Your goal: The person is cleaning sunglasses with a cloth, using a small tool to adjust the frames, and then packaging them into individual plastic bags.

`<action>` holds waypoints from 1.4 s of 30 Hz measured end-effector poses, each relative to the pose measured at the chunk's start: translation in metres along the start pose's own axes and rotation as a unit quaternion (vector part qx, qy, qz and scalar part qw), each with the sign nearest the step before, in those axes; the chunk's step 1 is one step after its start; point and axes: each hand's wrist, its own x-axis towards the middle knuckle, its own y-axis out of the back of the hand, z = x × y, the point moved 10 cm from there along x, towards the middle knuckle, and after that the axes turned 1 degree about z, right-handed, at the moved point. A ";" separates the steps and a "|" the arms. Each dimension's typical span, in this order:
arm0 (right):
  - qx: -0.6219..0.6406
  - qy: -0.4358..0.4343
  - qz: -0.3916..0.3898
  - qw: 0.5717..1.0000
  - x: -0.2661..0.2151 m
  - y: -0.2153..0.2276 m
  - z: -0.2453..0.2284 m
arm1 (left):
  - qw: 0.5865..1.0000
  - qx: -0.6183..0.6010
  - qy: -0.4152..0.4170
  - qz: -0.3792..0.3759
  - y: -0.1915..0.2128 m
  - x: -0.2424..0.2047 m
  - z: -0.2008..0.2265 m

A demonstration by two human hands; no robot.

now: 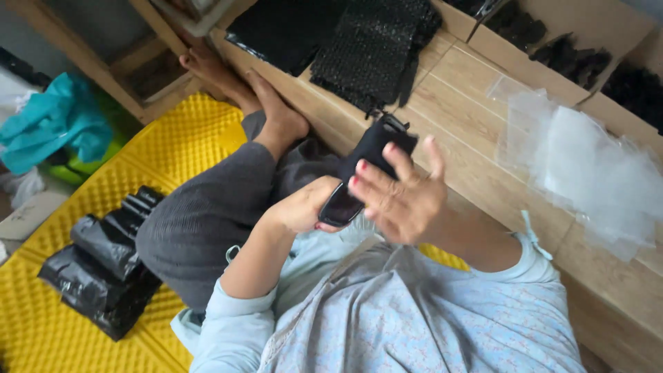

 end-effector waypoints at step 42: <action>0.468 -0.541 0.309 0.627 -0.161 -0.053 0.050 | 0.977 0.075 0.021 0.196 0.000 -0.006 -0.031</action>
